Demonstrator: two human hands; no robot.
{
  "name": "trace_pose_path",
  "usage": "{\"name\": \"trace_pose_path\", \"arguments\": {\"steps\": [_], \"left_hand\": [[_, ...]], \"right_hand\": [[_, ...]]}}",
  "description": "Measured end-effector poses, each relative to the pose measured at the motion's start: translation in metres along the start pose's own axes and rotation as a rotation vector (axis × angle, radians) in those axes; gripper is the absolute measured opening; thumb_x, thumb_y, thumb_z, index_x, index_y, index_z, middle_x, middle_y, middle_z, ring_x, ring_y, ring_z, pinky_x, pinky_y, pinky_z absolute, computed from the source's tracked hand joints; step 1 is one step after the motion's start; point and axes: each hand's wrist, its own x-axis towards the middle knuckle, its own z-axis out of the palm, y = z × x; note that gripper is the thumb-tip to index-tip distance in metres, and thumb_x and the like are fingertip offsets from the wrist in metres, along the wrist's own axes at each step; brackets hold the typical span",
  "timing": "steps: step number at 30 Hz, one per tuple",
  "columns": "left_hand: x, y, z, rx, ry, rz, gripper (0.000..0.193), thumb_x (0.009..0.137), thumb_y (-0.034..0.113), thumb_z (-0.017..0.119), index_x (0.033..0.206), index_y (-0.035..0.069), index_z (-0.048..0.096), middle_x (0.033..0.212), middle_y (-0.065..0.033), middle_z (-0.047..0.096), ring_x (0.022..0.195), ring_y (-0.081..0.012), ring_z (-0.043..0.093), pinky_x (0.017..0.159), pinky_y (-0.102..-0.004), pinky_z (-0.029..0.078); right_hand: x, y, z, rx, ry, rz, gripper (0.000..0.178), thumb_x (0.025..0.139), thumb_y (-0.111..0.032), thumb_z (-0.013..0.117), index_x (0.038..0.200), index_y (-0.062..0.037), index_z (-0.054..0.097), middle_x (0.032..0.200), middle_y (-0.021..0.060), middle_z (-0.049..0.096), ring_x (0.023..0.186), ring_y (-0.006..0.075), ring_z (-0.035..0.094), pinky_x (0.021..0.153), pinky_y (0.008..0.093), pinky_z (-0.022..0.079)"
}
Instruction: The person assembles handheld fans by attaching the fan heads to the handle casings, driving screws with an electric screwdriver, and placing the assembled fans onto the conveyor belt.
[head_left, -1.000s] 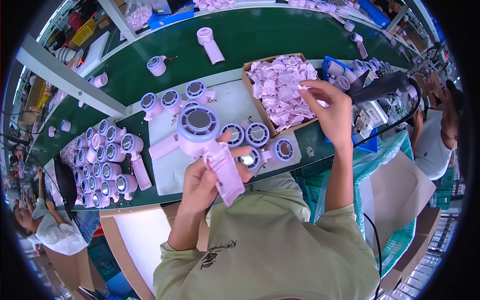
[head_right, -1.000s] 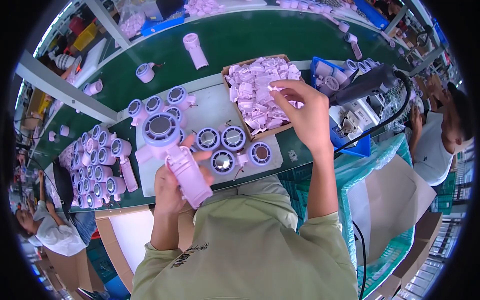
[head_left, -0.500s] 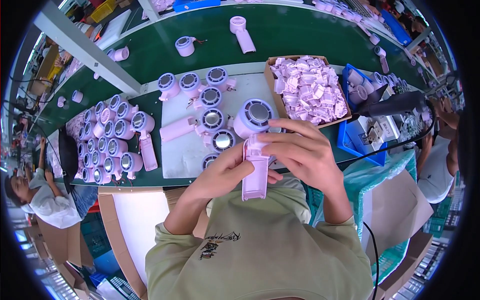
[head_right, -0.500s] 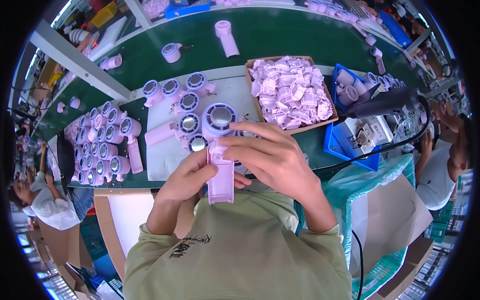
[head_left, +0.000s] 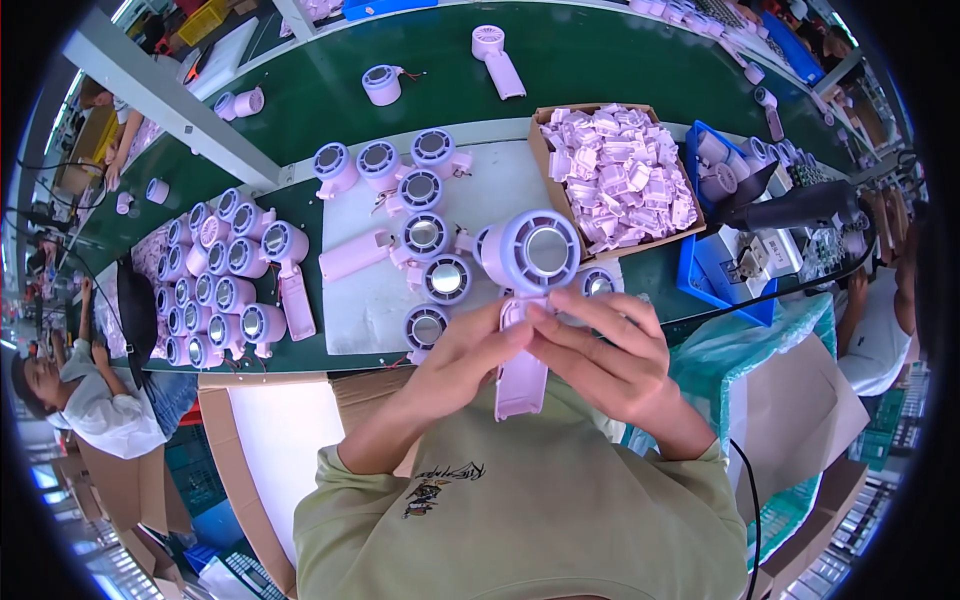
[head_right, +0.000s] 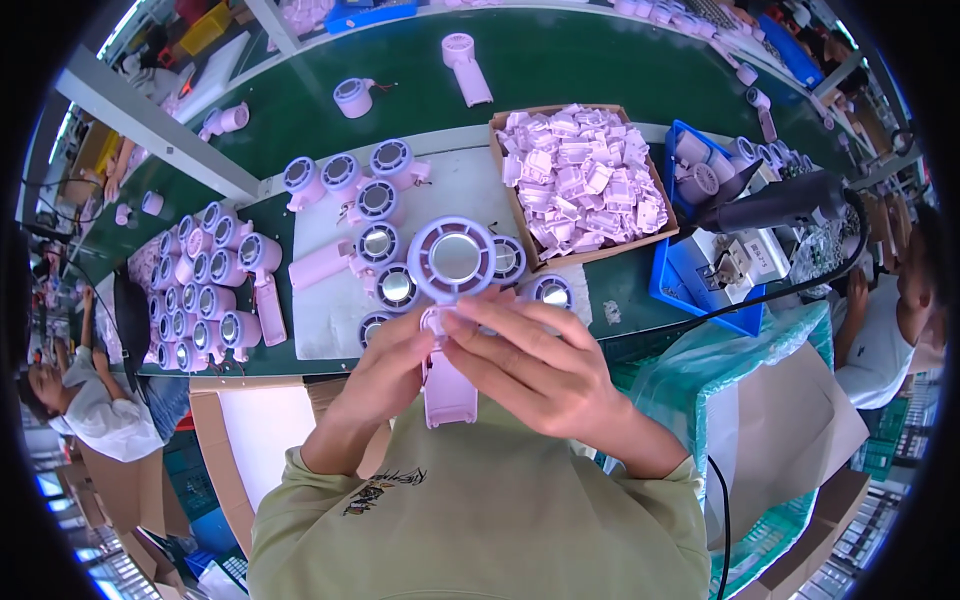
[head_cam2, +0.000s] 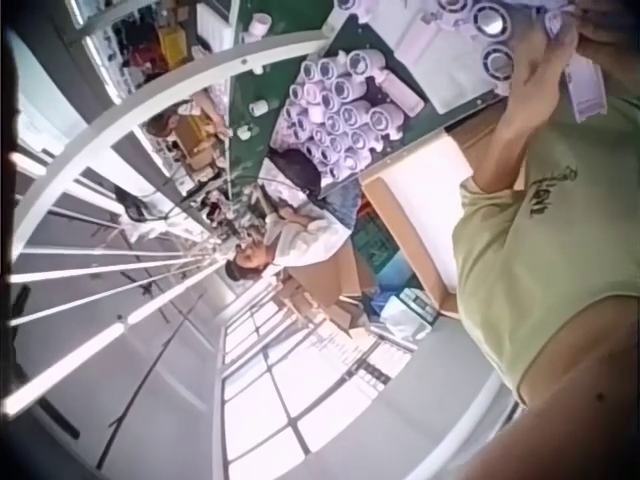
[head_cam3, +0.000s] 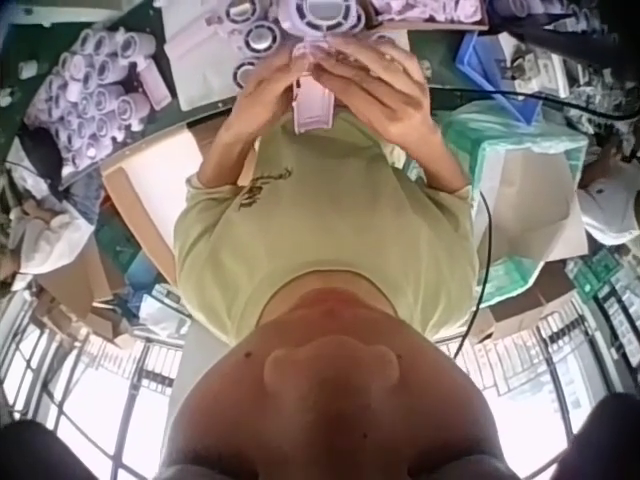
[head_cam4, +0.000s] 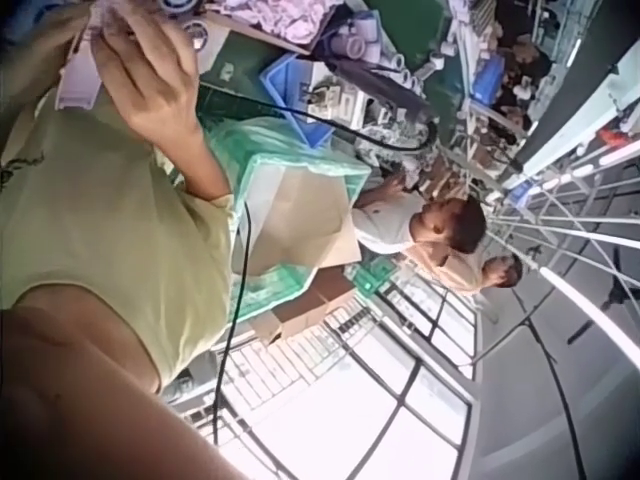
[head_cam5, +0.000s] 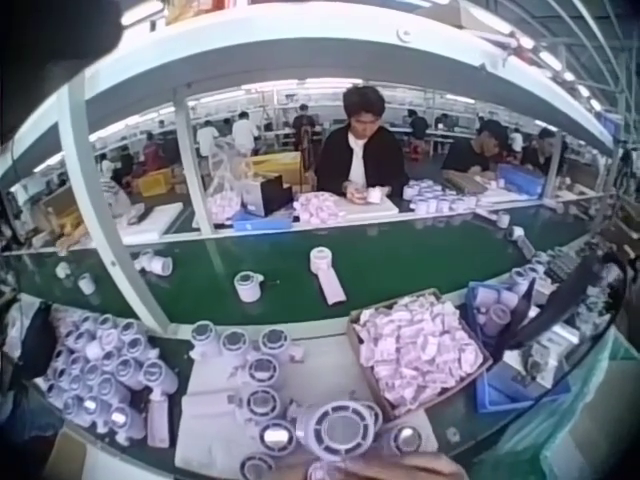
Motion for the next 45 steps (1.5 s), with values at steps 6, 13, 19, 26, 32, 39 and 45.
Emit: {"name": "trace_pose_path", "arguments": {"steps": [6, 13, 19, 26, 32, 39, 45], "left_hand": [[0.004, -0.007, 0.02, -0.032, 0.022, 0.166, 0.039, 0.096, 0.018, 0.049, 0.131, -0.001, 0.048, 0.133, -0.0125, 0.048, 0.117, -0.0161, 0.049, 0.093, -0.0287, 0.04], [0.013, -0.005, 0.036, 0.289, -0.151, 0.627, 0.04, 0.096, 0.019, 0.047, 0.131, -0.001, 0.048, 0.146, -0.0229, 0.033, 0.136, -0.0309, 0.034, 0.106, -0.0386, 0.032], [0.021, -0.017, 0.027, 0.353, -0.073, 0.56, 0.045, 0.096, 0.025, 0.045, 0.13, -0.004, 0.047, 0.138, -0.0258, 0.042, 0.127, -0.0326, 0.045, 0.105, -0.0429, 0.034], [0.042, 0.006, 0.036, -0.037, 0.062, 0.197, 0.046, 0.095, 0.034, 0.043, 0.12, -0.004, 0.048, 0.12, -0.0285, 0.056, 0.112, -0.0359, 0.056, 0.098, -0.0455, 0.043], [0.053, 0.009, 0.013, -0.485, 0.006, 0.24, 0.035, 0.092, 0.03, 0.049, 0.109, 0.0, 0.057, 0.116, -0.0238, 0.061, 0.11, -0.035, 0.058, 0.097, -0.043, 0.044], [0.051, 0.007, 0.015, -0.785, -0.105, 0.162, 0.032, 0.091, 0.03, 0.05, 0.107, 0.003, 0.058, 0.117, -0.022, 0.061, 0.107, -0.0343, 0.06, 0.091, -0.041, 0.048], [0.054, -0.005, 0.012, -0.761, 0.057, 0.093, 0.032, 0.092, 0.03, 0.048, 0.107, 0.004, 0.056, 0.098, -0.0177, 0.065, 0.068, -0.0266, 0.062, 0.062, -0.0369, 0.051]], "right_hand": [[-0.005, -0.001, -0.002, 0.126, 0.197, 0.123, 0.014, 0.072, -0.013, 0.075, 0.085, -0.0086, 0.072, 0.092, 0.0031, 0.069, 0.102, 0.0199, 0.062, 0.076, 0.0312, 0.046], [-0.017, -0.026, 0.01, 1.112, 0.436, 0.799, 0.018, 0.093, -0.017, 0.058, 0.104, -0.0053, 0.065, 0.072, 0.0031, 0.062, 0.074, 0.0135, 0.064, 0.064, 0.025, 0.05], [-0.024, -0.017, 0.011, 1.442, -0.061, 0.92, 0.032, 0.1, -0.028, 0.045, 0.104, -0.0005, 0.06, 0.063, 0.0034, 0.058, 0.051, 0.0086, 0.057, 0.045, 0.0235, 0.044], [-0.012, -0.009, 0.016, 1.452, -0.144, 1.153, 0.034, 0.099, -0.03, 0.046, 0.099, 0.0, 0.061, 0.064, 0.0039, 0.059, 0.053, 0.0094, 0.057, 0.045, 0.0235, 0.043], [-0.025, 0.041, -0.016, 0.108, 0.558, 0.995, 0.031, 0.086, -0.017, 0.067, 0.11, 0.0007, 0.057, 0.103, 0.0099, 0.057, 0.093, 0.0184, 0.054, 0.08, 0.0309, 0.044], [-0.043, 0.15, -0.031, 0.037, 1.178, 0.934, 0.052, 0.087, -0.021, 0.069, 0.124, 0.0067, 0.045, 0.099, 0.0096, 0.06, 0.084, 0.0146, 0.058, 0.079, 0.0293, 0.046], [-0.062, 0.141, -0.05, 0.086, 1.199, 0.745, 0.032, 0.092, -0.009, 0.057, 0.118, 0.0067, 0.047, 0.065, 0.0053, 0.055, 0.066, 0.0141, 0.058, 0.063, 0.029, 0.049]]}}
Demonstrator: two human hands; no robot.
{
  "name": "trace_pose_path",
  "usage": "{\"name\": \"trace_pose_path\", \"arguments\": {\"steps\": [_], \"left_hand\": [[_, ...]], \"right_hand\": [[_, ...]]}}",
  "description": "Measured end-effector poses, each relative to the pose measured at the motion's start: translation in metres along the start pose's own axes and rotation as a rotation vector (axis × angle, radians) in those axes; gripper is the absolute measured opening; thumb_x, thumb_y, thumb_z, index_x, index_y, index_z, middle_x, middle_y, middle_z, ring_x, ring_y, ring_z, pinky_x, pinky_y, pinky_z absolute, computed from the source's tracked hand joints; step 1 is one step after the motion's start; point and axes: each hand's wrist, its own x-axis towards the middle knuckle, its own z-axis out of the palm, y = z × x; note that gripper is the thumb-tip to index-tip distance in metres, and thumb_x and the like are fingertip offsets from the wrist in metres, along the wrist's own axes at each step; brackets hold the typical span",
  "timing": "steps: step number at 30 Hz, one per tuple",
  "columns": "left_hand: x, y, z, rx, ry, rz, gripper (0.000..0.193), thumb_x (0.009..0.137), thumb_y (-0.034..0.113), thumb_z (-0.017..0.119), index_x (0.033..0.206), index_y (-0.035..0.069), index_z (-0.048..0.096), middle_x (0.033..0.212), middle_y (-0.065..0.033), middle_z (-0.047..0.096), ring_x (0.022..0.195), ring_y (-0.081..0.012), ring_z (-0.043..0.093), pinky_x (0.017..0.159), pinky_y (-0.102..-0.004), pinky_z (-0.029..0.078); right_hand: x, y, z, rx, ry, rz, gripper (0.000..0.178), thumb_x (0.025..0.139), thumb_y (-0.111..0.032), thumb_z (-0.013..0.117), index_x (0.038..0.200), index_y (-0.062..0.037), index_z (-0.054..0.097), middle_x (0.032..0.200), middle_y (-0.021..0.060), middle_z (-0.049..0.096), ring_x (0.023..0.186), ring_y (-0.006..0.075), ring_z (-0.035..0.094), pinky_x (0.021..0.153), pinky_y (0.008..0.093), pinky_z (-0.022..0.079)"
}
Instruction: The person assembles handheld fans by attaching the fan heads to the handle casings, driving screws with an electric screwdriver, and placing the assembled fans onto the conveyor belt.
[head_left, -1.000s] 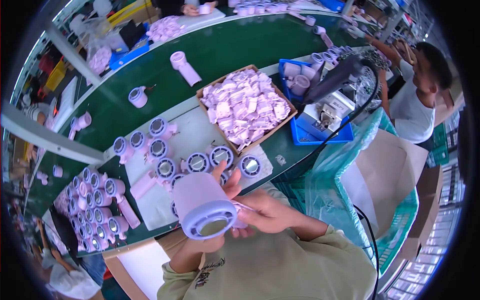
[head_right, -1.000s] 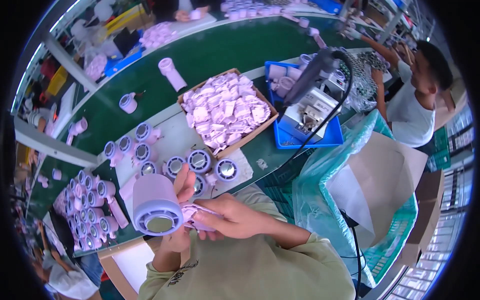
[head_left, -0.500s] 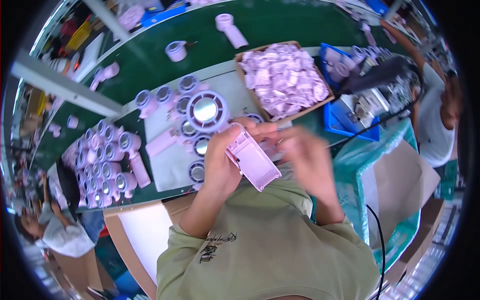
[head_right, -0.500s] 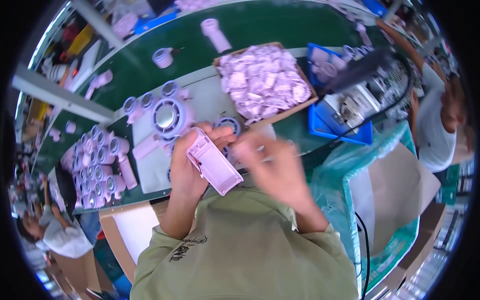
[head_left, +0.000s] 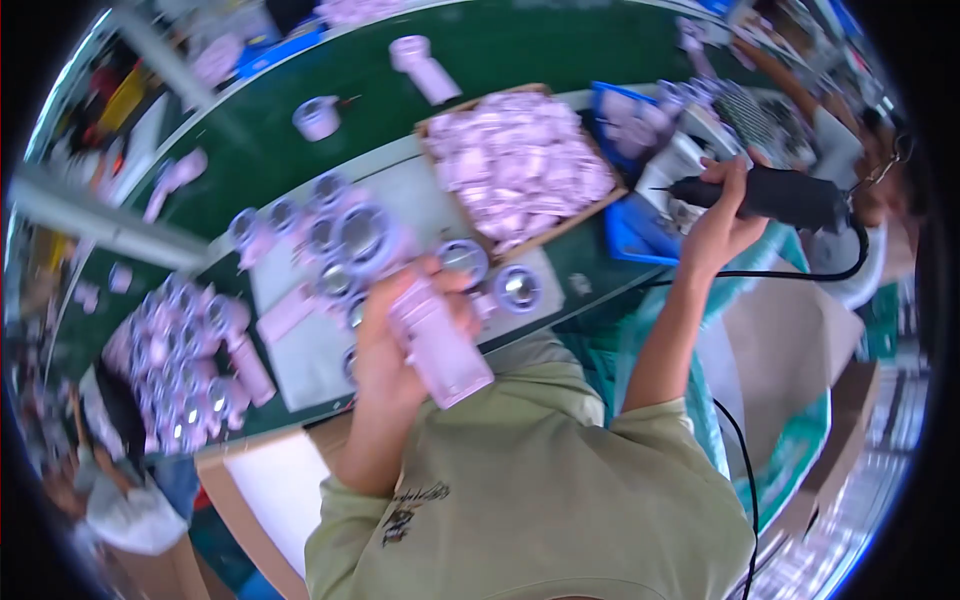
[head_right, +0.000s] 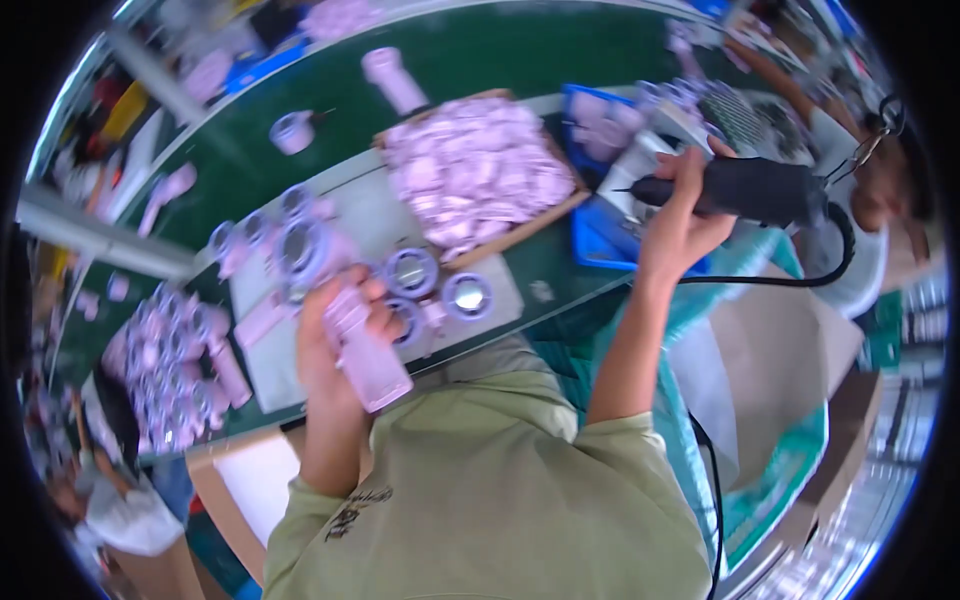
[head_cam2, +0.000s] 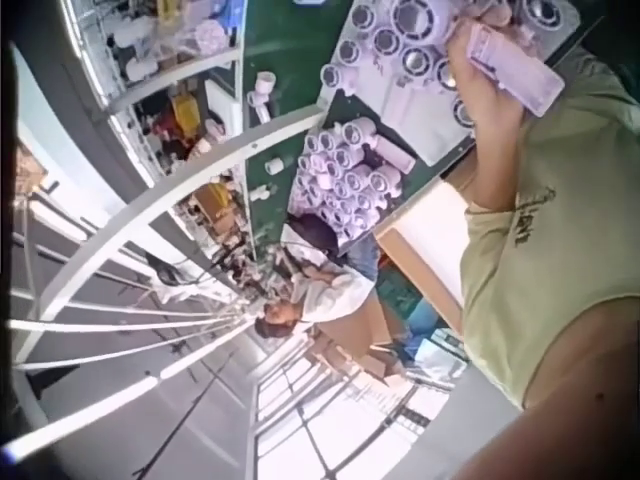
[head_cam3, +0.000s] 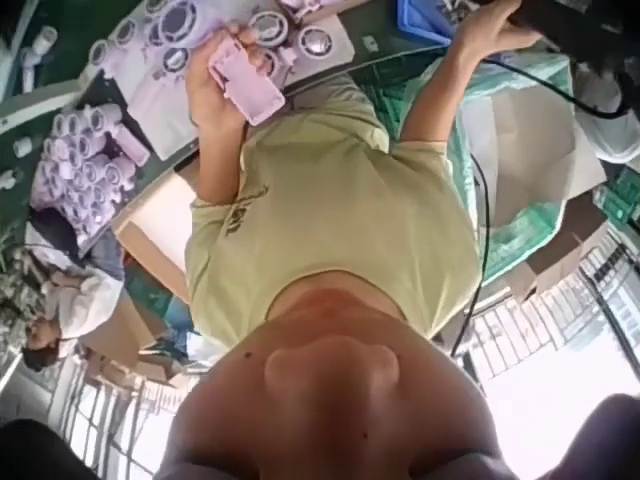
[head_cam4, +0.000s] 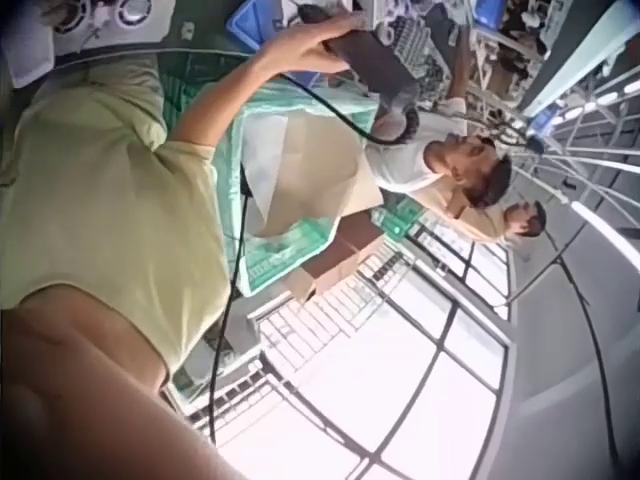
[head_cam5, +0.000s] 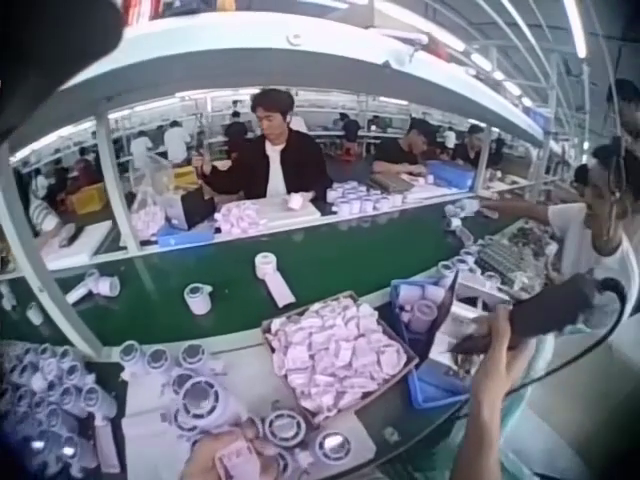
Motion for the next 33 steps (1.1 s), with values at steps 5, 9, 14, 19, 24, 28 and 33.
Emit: {"name": "trace_pose_path", "arguments": {"steps": [5, 9, 14, 19, 24, 28, 33], "left_hand": [[-0.01, -0.006, 0.002, 0.217, 0.049, -0.068, 0.029, 0.089, 0.026, 0.044, 0.099, 0.001, 0.054, 0.059, -0.0079, 0.046, 0.039, -0.0183, 0.041, 0.038, -0.0316, 0.037], [-0.004, -0.022, 0.008, 0.247, 0.06, -0.137, 0.029, 0.087, 0.023, 0.043, 0.098, -0.001, 0.054, 0.056, -0.0083, 0.045, 0.036, -0.0172, 0.037, 0.037, -0.0309, 0.035], [-0.003, -0.033, 0.012, 0.313, 0.05, -0.194, 0.029, 0.086, 0.023, 0.045, 0.096, -0.002, 0.054, 0.054, -0.0087, 0.045, 0.037, -0.0175, 0.039, 0.037, -0.0303, 0.034], [-0.013, -0.037, 0.012, 0.372, 0.08, -0.216, 0.027, 0.087, 0.021, 0.045, 0.094, -0.002, 0.056, 0.054, -0.0098, 0.046, 0.038, -0.0174, 0.041, 0.039, -0.0297, 0.034], [-0.006, -0.039, 0.019, 0.466, 0.11, -0.199, 0.027, 0.089, 0.022, 0.047, 0.096, -0.003, 0.057, 0.057, -0.0103, 0.05, 0.04, -0.0161, 0.044, 0.04, -0.0281, 0.035], [-0.002, -0.048, 0.023, 0.458, 0.167, -0.221, 0.032, 0.091, 0.027, 0.051, 0.098, -0.003, 0.058, 0.059, -0.0093, 0.052, 0.042, -0.0145, 0.047, 0.041, -0.0264, 0.037], [0.012, -0.063, 0.029, 0.437, 0.169, -0.251, 0.034, 0.091, 0.029, 0.052, 0.097, -0.003, 0.059, 0.061, -0.0081, 0.052, 0.043, -0.0142, 0.048, 0.042, -0.0257, 0.037]], "right_hand": [[0.007, -0.014, -0.029, 0.122, 0.154, -0.085, 0.021, 0.09, -0.003, 0.057, 0.108, 0.0054, 0.052, 0.061, 0.0038, 0.054, 0.052, 0.0108, 0.053, 0.053, 0.0254, 0.044], [0.012, -0.014, -0.037, 0.176, 0.134, -0.065, 0.017, 0.089, 0.0, 0.057, 0.105, 0.0043, 0.052, 0.059, 0.003, 0.053, 0.048, 0.0095, 0.05, 0.048, 0.0251, 0.041], [0.011, 0.001, -0.025, 0.023, 0.152, -0.002, 0.012, 0.088, -0.001, 0.059, 0.1, 0.0016, 0.055, 0.06, 0.0016, 0.052, 0.048, 0.0075, 0.048, 0.046, 0.0238, 0.039], [0.011, 0.008, -0.011, -0.112, 0.101, 0.084, 0.018, 0.087, -0.003, 0.06, 0.104, -0.0004, 0.055, 0.054, -0.0007, 0.044, 0.043, 0.0071, 0.041, 0.042, 0.0232, 0.034], [-0.004, -0.015, -0.019, 0.055, 0.012, 0.287, 0.018, 0.089, -0.005, 0.058, 0.107, -0.0024, 0.054, 0.053, -0.0018, 0.041, 0.042, 0.0064, 0.038, 0.041, 0.023, 0.031], [-0.028, -0.065, -0.017, 0.598, -0.047, 0.327, 0.016, 0.095, -0.011, 0.045, 0.109, -0.0056, 0.05, 0.053, -0.0036, 0.034, 0.039, 0.0047, 0.03, 0.038, 0.0229, 0.026], [-0.052, -0.107, -0.003, 0.964, -0.334, 0.293, 0.016, 0.095, -0.01, 0.039, 0.109, -0.0078, 0.047, 0.053, -0.0023, 0.038, 0.04, 0.0053, 0.034, 0.038, 0.0223, 0.032]]}}
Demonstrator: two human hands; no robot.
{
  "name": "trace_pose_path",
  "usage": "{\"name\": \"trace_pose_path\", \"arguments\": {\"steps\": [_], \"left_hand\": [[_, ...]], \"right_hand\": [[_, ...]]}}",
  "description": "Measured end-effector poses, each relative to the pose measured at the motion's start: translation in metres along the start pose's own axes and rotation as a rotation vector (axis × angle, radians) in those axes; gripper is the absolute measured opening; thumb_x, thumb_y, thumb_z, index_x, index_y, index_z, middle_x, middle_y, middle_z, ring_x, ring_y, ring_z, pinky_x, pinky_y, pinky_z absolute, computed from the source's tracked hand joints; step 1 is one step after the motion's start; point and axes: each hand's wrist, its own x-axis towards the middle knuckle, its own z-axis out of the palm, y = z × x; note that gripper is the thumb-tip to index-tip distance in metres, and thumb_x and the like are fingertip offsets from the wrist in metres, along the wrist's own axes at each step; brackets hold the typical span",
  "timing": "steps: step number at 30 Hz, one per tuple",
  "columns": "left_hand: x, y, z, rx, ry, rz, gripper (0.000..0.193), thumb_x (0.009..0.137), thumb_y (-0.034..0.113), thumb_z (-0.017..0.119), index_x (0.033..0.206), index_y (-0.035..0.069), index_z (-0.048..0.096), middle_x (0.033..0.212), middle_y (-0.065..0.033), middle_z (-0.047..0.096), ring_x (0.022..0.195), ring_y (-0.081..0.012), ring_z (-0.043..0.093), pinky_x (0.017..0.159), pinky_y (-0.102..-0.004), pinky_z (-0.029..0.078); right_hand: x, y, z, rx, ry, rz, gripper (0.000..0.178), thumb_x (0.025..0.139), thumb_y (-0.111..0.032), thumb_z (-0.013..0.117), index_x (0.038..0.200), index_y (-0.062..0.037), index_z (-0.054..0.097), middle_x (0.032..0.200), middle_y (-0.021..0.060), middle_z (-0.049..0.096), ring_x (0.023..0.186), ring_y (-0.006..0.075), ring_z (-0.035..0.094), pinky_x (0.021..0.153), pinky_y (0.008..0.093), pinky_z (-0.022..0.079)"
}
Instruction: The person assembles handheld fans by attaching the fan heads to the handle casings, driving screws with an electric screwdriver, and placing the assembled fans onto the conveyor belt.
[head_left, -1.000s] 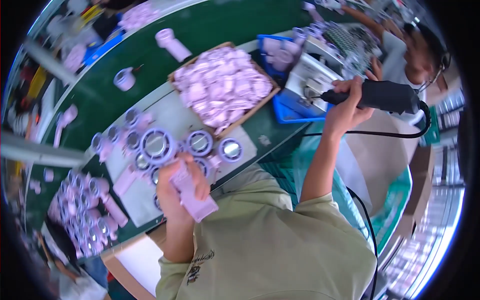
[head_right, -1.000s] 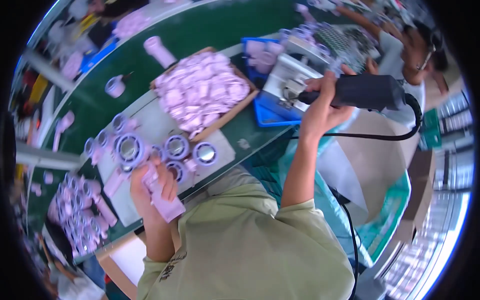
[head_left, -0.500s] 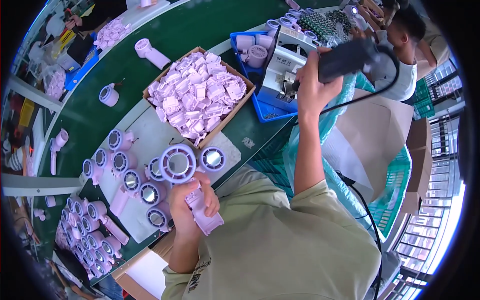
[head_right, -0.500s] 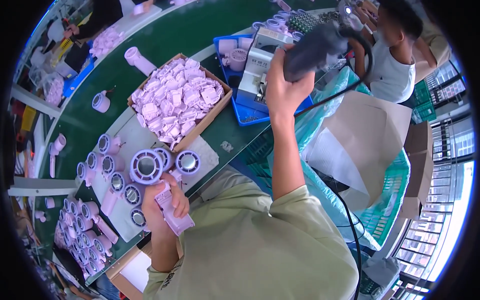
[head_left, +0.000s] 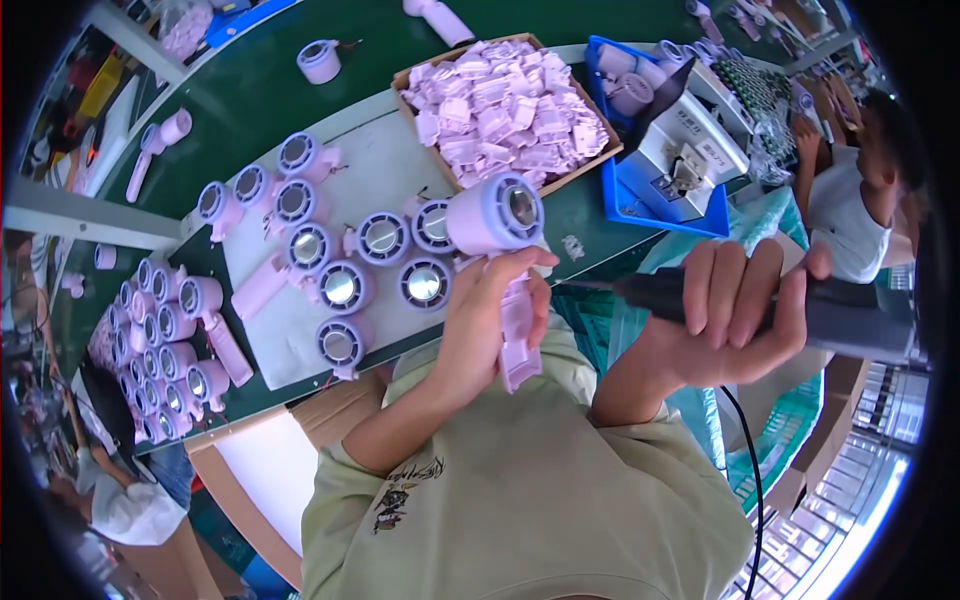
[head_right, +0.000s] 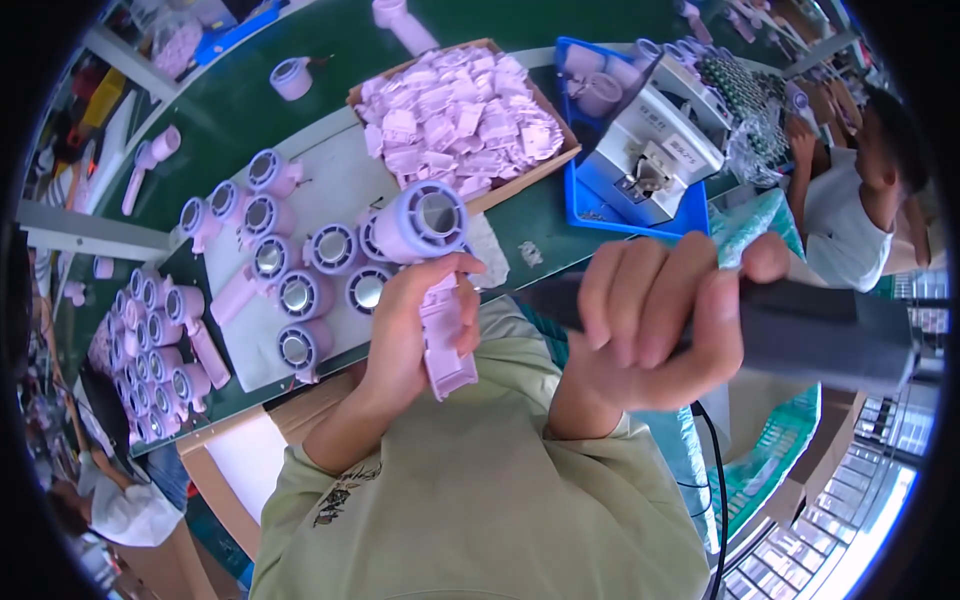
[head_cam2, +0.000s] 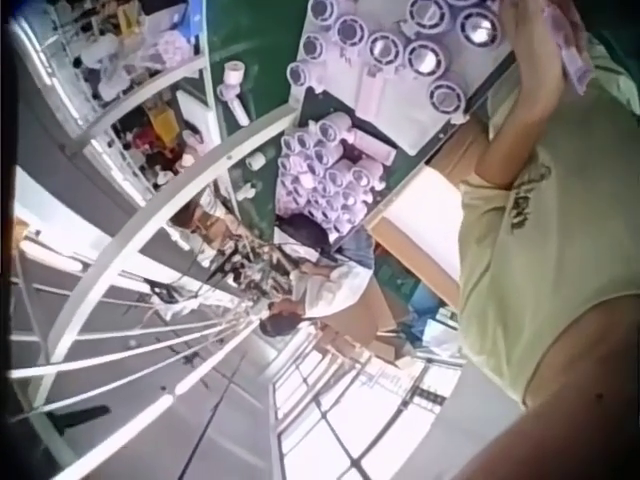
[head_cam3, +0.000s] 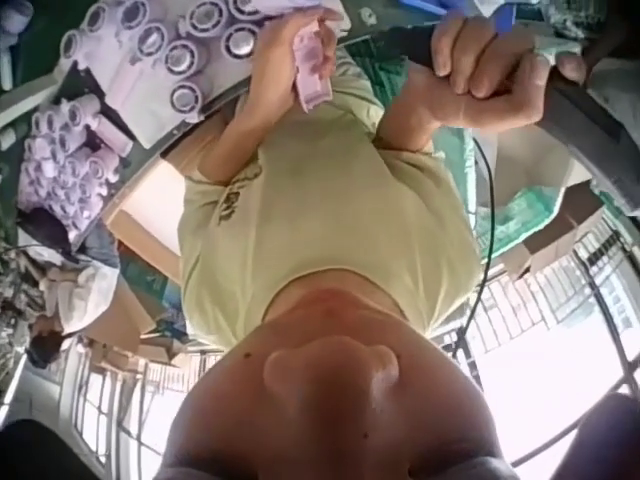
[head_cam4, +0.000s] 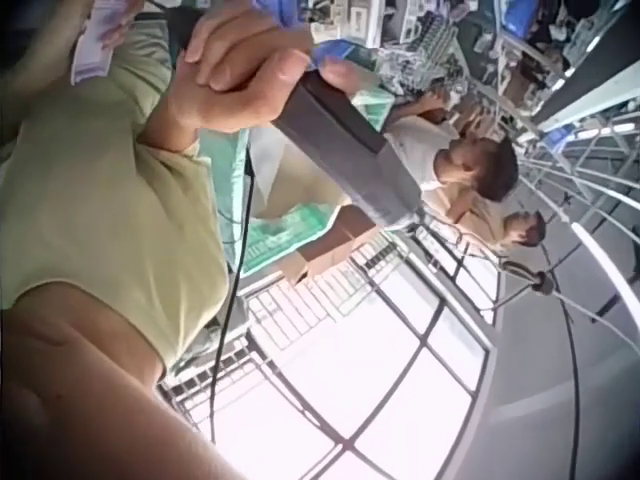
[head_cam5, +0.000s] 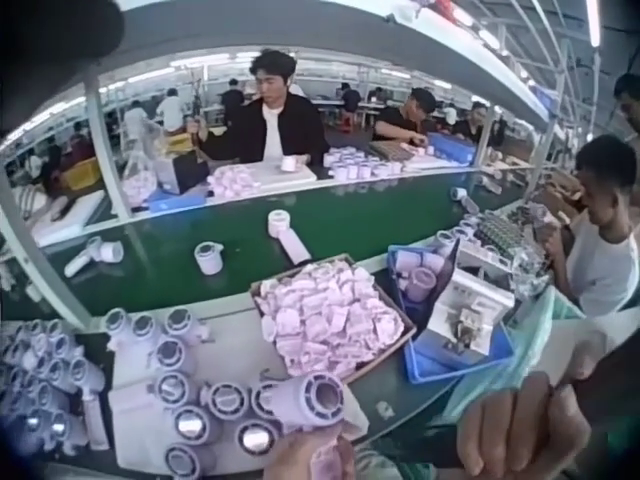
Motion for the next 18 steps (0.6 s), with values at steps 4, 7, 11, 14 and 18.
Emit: {"name": "trace_pose_path", "arguments": {"steps": [4, 7, 11, 14, 18], "left_hand": [[0.0, -0.001, -0.001, -0.034, -0.021, -0.011, 0.034, 0.09, 0.029, 0.052, 0.096, -0.003, 0.059, 0.061, -0.0078, 0.052, 0.044, -0.0143, 0.049, 0.042, -0.0253, 0.037], [-0.002, 0.0, -0.002, -0.041, -0.005, -0.003, 0.033, 0.09, 0.029, 0.052, 0.096, -0.003, 0.059, 0.061, -0.0075, 0.052, 0.045, -0.0144, 0.05, 0.042, -0.0254, 0.037], [-0.005, -0.001, -0.003, -0.024, -0.021, 0.015, 0.033, 0.09, 0.028, 0.052, 0.094, -0.004, 0.059, 0.064, -0.0071, 0.052, 0.047, -0.0143, 0.051, 0.042, -0.0257, 0.037], [-0.008, -0.003, 0.003, 0.048, 0.097, 0.058, 0.033, 0.09, 0.029, 0.052, 0.093, -0.004, 0.06, 0.069, -0.0066, 0.052, 0.047, -0.0143, 0.051, 0.042, -0.026, 0.038], [-0.008, -0.002, 0.004, -0.005, 0.03, 0.013, 0.033, 0.089, 0.029, 0.053, 0.091, -0.004, 0.059, 0.072, -0.0062, 0.052, 0.048, -0.0143, 0.051, 0.043, -0.026, 0.038]], "right_hand": [[-0.011, 0.01, 0.012, 0.008, -0.163, 0.076, 0.016, 0.095, -0.01, 0.041, 0.111, -0.0105, 0.043, 0.053, -0.0007, 0.04, 0.039, 0.0081, 0.035, 0.038, 0.0237, 0.035], [-0.016, 0.017, 0.016, -0.034, -0.139, 0.122, 0.018, 0.094, -0.011, 0.048, 0.11, -0.0134, 0.04, 0.052, 0.0009, 0.04, 0.037, 0.0116, 0.036, 0.037, 0.0263, 0.035], [-0.021, 0.02, 0.02, -0.051, -0.134, 0.134, 0.021, 0.093, -0.011, 0.051, 0.108, -0.0144, 0.037, 0.052, 0.0016, 0.04, 0.038, 0.0123, 0.037, 0.036, 0.0272, 0.035], [-0.029, 0.022, 0.022, -0.051, -0.052, 0.203, 0.022, 0.093, -0.011, 0.052, 0.107, -0.015, 0.036, 0.052, 0.0023, 0.041, 0.038, 0.0124, 0.037, 0.036, 0.0274, 0.034], [-0.03, 0.019, 0.022, -0.037, -0.057, 0.192, 0.022, 0.093, -0.011, 0.053, 0.106, -0.0143, 0.036, 0.053, 0.0025, 0.041, 0.039, 0.0124, 0.038, 0.036, 0.0273, 0.034]]}}
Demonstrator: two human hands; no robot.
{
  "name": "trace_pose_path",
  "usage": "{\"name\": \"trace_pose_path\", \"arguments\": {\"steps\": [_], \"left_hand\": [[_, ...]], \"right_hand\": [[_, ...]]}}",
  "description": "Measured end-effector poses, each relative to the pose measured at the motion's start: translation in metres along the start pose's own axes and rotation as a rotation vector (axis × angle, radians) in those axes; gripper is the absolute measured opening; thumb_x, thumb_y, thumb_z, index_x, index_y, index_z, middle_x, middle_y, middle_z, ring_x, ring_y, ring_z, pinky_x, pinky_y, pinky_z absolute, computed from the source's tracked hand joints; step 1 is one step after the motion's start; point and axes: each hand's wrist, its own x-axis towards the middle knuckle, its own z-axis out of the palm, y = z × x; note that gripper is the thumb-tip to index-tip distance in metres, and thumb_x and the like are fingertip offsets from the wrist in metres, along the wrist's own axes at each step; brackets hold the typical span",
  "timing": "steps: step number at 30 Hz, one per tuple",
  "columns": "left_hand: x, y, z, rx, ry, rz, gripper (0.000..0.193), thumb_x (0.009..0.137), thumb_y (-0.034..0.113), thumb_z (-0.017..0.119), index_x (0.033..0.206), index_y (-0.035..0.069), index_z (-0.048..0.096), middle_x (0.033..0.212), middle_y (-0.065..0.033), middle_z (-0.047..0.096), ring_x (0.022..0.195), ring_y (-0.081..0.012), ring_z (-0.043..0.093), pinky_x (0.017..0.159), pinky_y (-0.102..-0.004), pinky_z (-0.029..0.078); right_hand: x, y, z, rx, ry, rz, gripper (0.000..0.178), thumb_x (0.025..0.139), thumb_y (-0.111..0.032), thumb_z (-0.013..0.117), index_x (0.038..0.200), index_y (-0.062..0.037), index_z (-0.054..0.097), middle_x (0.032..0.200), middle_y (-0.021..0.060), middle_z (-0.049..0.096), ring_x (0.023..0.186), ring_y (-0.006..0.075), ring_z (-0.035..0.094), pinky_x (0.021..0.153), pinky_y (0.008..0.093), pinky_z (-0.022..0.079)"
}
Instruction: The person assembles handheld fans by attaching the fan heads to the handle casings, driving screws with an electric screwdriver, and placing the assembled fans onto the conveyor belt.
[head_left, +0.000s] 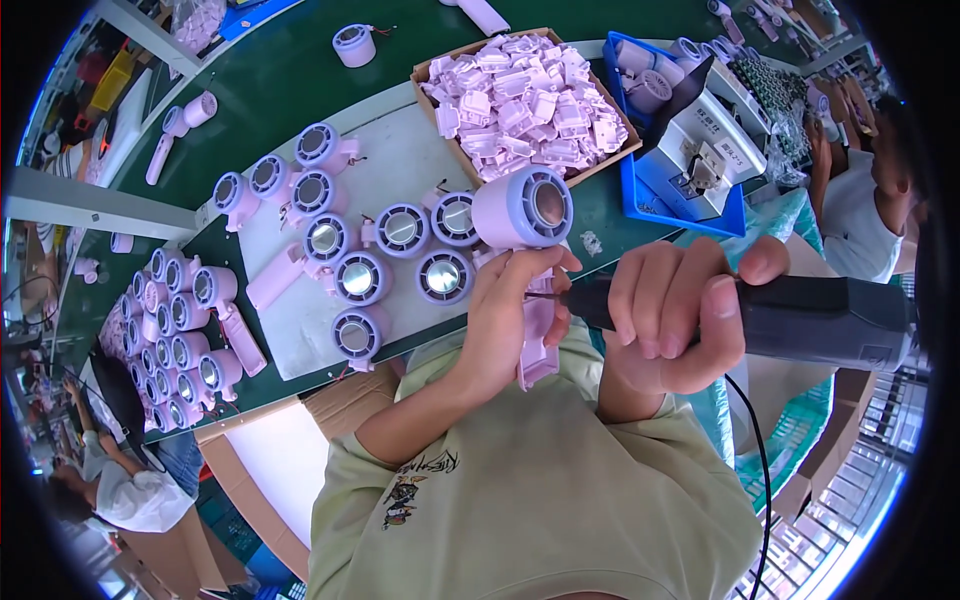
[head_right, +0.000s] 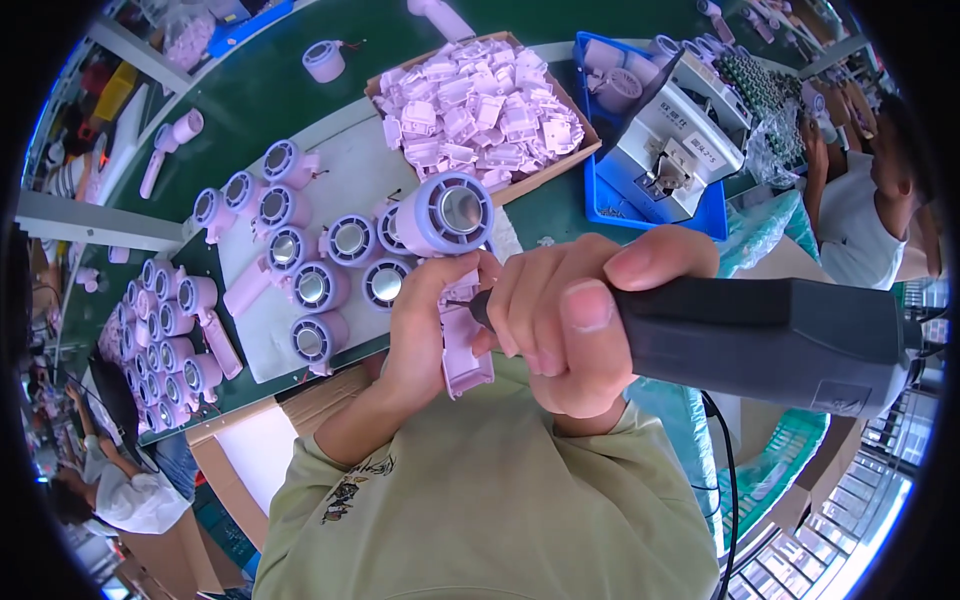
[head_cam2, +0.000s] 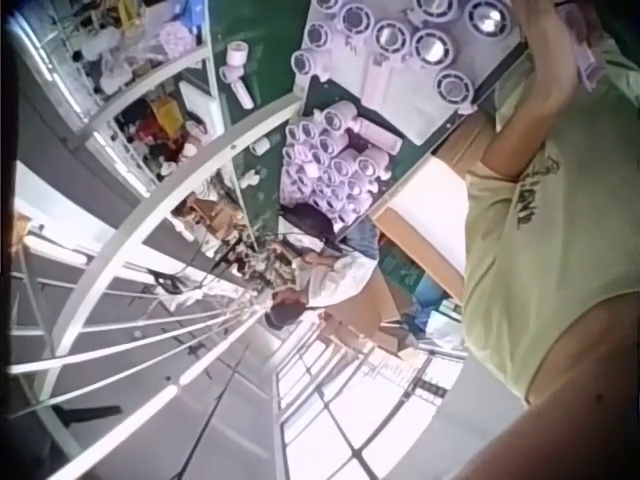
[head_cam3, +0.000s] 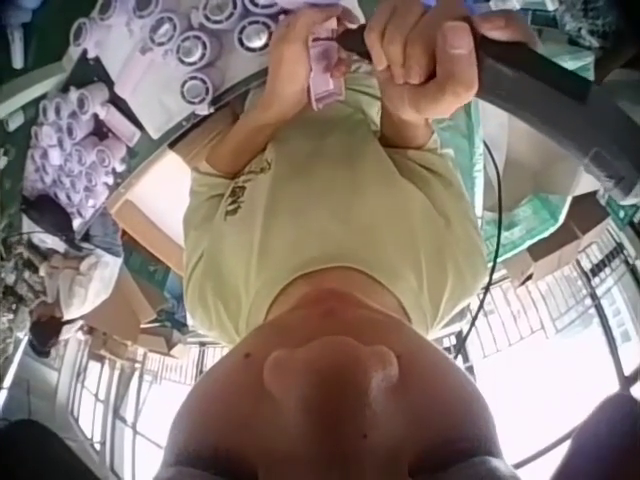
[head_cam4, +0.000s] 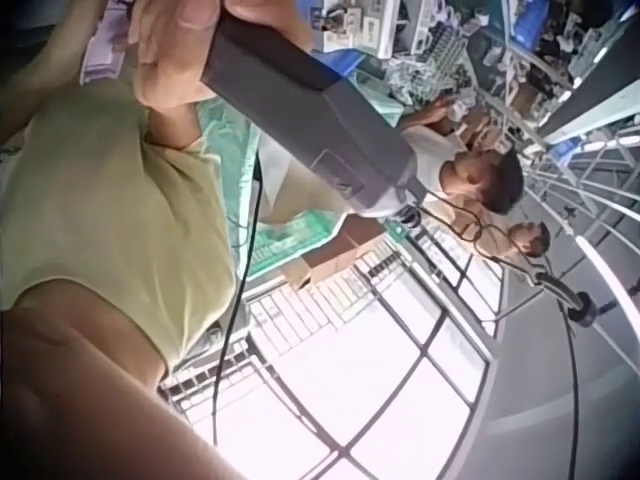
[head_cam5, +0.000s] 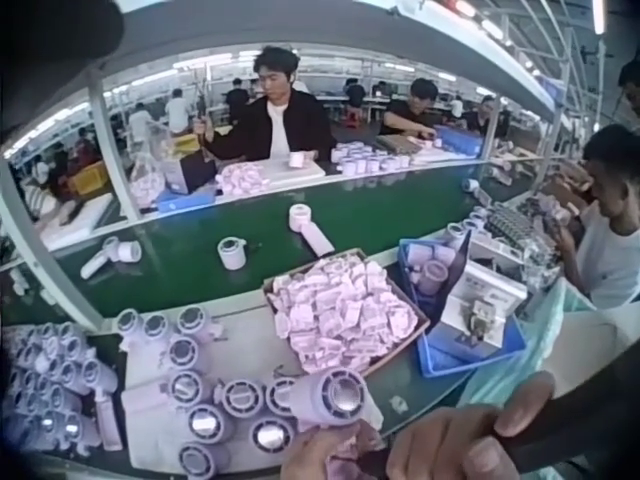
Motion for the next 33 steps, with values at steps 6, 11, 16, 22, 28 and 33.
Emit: {"name": "trace_pose_path", "arguments": {"steps": [6, 11, 16, 22, 28, 33], "left_hand": [[0.002, 0.002, -0.002, -0.014, -0.028, -0.007, 0.034, 0.089, 0.029, 0.053, 0.09, -0.004, 0.059, 0.069, -0.0069, 0.053, 0.047, -0.0145, 0.051, 0.042, -0.026, 0.037], [0.012, 0.006, -0.01, -0.066, -0.074, -0.025, 0.034, 0.088, 0.03, 0.053, 0.09, -0.003, 0.058, 0.064, -0.0073, 0.053, 0.046, -0.0144, 0.05, 0.042, -0.0261, 0.037], [0.012, 0.005, -0.014, -0.07, -0.074, -0.012, 0.034, 0.088, 0.031, 0.052, 0.092, -0.002, 0.058, 0.061, -0.007, 0.053, 0.045, -0.0148, 0.05, 0.043, -0.0265, 0.038], [-0.002, -0.001, -0.035, 0.041, -0.09, 0.009, 0.031, 0.085, 0.03, 0.051, 0.09, 0.0, 0.056, 0.061, -0.0098, 0.053, 0.047, -0.0207, 0.052, 0.046, -0.0327, 0.042], [-0.018, 0.008, -0.036, 0.064, -0.089, 0.128, 0.03, 0.085, 0.026, 0.052, 0.09, -0.003, 0.058, 0.063, -0.011, 0.055, 0.048, -0.0214, 0.052, 0.046, -0.0314, 0.042], [-0.018, 0.011, -0.027, 0.051, 0.115, 0.18, 0.027, 0.083, 0.027, 0.056, 0.08, 0.001, 0.058, 0.059, -0.0087, 0.052, 0.044, -0.0195, 0.049, 0.041, -0.0299, 0.039]], "right_hand": [[0.004, -0.005, -0.006, 0.048, -0.062, -0.028, 0.02, 0.094, -0.012, 0.051, 0.11, -0.0142, 0.038, 0.055, 0.0025, 0.043, 0.039, 0.0122, 0.038, 0.036, 0.0274, 0.035], [0.014, -0.006, -0.011, 0.153, 0.025, -0.068, 0.02, 0.096, -0.013, 0.046, 0.114, -0.014, 0.039, 0.055, 0.0017, 0.041, 0.039, 0.0113, 0.035, 0.036, 0.0268, 0.034], [0.032, -0.009, -0.015, 0.131, 0.05, -0.226, 0.016, 0.095, -0.011, 0.04, 0.111, -0.0076, 0.042, 0.057, -0.001, 0.036, 0.042, 0.006, 0.032, 0.041, 0.0204, 0.034], [0.088, -0.035, -0.071, -0.177, 0.567, -0.584, 0.016, 0.095, -0.01, 0.048, 0.11, -0.0052, 0.047, 0.059, -0.0031, 0.031, 0.045, 0.0047, 0.028, 0.044, 0.0209, 0.029], [0.142, -0.049, -0.129, -0.308, 0.749, -0.793, 0.016, 0.092, -0.008, 0.056, 0.106, -0.0026, 0.051, 0.059, -0.0023, 0.04, 0.048, 0.0053, 0.037, 0.045, 0.0226, 0.032], [0.161, -0.025, -0.159, -0.52, 0.8, -0.667, 0.015, 0.091, -0.009, 0.06, 0.104, -0.0028, 0.053, 0.064, -0.0015, 0.047, 0.052, 0.0049, 0.042, 0.047, 0.0217, 0.034]]}}
